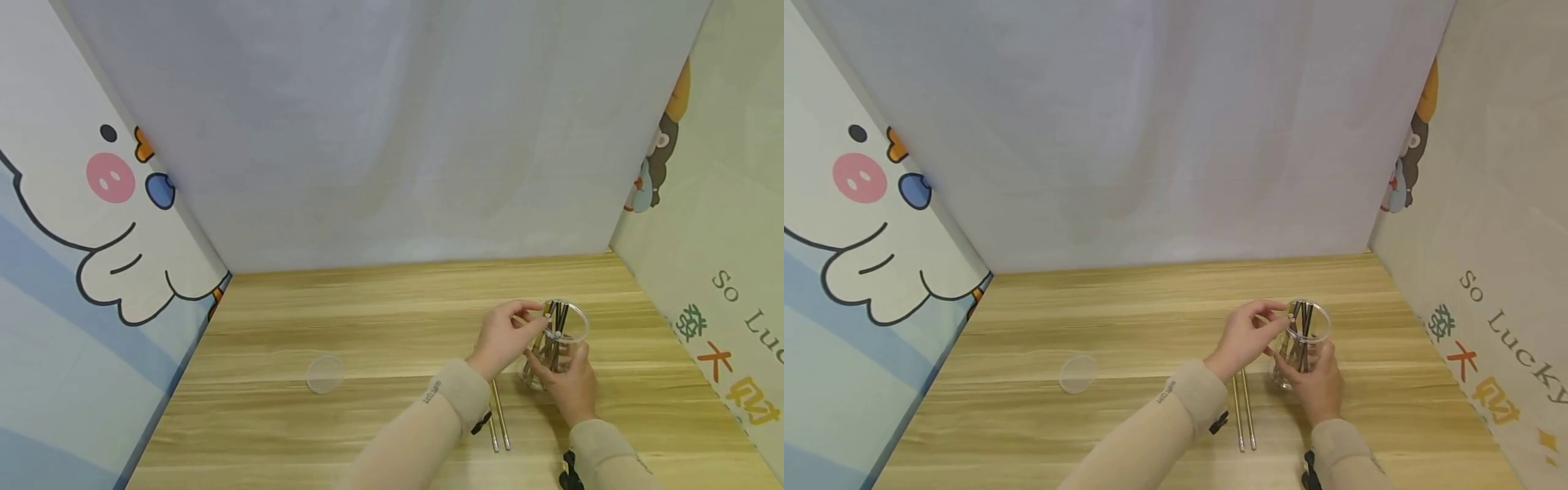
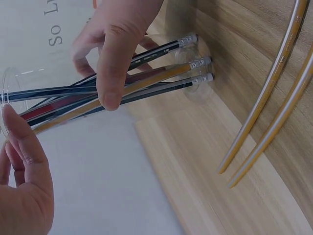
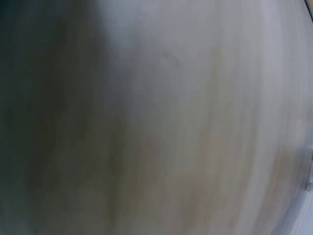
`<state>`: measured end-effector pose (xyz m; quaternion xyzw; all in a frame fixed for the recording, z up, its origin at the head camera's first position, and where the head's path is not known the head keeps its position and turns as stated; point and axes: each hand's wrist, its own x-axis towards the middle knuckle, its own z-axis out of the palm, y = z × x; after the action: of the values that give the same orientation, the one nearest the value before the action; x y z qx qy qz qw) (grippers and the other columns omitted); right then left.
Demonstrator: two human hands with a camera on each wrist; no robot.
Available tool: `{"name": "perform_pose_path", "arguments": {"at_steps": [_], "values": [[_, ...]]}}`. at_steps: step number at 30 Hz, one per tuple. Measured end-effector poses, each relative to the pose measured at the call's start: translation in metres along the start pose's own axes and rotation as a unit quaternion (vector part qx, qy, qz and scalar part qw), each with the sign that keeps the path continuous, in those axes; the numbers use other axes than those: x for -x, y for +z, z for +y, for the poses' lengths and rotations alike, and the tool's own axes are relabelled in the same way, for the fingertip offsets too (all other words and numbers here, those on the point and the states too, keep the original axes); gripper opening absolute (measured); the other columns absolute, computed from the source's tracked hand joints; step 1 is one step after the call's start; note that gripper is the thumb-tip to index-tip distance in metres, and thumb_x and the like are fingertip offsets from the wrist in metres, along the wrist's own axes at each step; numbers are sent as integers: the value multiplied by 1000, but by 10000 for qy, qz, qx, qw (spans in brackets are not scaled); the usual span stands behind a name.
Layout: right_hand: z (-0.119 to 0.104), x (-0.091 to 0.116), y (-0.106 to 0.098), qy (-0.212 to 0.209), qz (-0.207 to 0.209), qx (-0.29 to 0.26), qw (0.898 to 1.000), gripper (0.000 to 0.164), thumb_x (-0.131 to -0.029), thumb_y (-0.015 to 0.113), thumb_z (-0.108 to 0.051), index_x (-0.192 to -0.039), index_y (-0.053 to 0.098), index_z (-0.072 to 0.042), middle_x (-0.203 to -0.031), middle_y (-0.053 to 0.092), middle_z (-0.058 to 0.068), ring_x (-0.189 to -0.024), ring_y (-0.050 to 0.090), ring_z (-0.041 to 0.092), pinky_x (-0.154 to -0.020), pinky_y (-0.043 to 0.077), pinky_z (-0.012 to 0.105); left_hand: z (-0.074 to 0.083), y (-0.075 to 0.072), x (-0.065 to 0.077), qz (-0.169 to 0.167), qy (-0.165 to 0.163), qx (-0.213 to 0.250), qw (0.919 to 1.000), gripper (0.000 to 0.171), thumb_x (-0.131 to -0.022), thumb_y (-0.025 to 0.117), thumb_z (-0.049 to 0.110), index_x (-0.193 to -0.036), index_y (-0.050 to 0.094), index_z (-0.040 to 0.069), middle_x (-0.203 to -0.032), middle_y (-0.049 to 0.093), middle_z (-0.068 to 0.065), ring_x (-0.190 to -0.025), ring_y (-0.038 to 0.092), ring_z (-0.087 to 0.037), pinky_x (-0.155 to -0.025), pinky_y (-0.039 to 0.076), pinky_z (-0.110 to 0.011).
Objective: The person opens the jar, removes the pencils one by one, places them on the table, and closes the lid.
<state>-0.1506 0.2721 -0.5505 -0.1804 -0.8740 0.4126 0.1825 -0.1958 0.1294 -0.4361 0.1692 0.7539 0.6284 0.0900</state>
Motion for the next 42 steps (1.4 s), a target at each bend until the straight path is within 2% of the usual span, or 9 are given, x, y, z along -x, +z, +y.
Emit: {"name": "perform_pose_path", "arguments": {"at_steps": [8,12,16,21,26,31,37,42], "values": [[-1,0,-2,9,-39,48,10000,72,-82,76,-40,-125,37,2,-110,61,32,-95,63,46,-77,49,55,3,5,-1,-194,53,-262,9995,24,-93,69,18,-115,73,12,-83,56,9,-61,50,1,-49,49,-17],[0,0,-3,19,-101,64,9999,74,-83,76,-40,-128,36,2,-113,61,31,-97,62,45,-76,49,54,6,6,-1,-210,15,-581,9981,23,-93,68,21,-115,73,14,-82,58,8,-57,51,0,-48,49,-18],[0,0,-3,58,-153,82,9998,74,-83,76,-40,-128,36,2,-113,61,31,-98,62,44,-76,49,52,9,6,-1,-197,-43,-944,9953,21,-94,68,24,-112,73,16,-82,60,8,-52,50,-4,-48,46,-19],[0,-1,-3,47,-165,129,9998,75,-83,76,-41,-129,35,2,-111,60,32,-95,62,45,-75,49,53,13,6,0,-112,-92,-957,9953,15,-93,68,24,-103,73,14,-80,60,9,-52,50,-3,-48,47,-19],[-1,0,-3,65,-146,187,9997,74,-82,76,-41,-127,35,3,-108,60,32,-93,61,45,-74,48,53,17,6,2,72,-76,-1120,9937,11,-92,71,24,-97,75,16,-80,63,10,-62,52,0,-54,48,-17],[1,-1,-4,79,-188,219,9996,74,-82,77,-41,-125,36,4,-109,60,33,-93,62,46,-74,50,53,19,4,3,135,85,-1436,9895,10,-92,72,26,-92,76,17,-85,68,10,-68,53,2,-60,46,-15],[4,-2,-3,62,-219,233,9995,73,-83,77,-40,-124,36,4,-110,60,33,-94,63,46,-75,50,53,14,5,5,158,429,-1736,9838,13,-94,70,30,-94,75,18,-96,67,9,-73,51,3,-64,46,-12],[5,-2,-3,84,-233,249,9994,73,-83,76,-42,-124,36,4,-110,61,34,-94,63,47,-75,50,54,12,3,5,202,802,-1657,9827,18,-95,67,33,-96,74,16,-94,64,8,-75,50,3,-65,46,-11]]}}
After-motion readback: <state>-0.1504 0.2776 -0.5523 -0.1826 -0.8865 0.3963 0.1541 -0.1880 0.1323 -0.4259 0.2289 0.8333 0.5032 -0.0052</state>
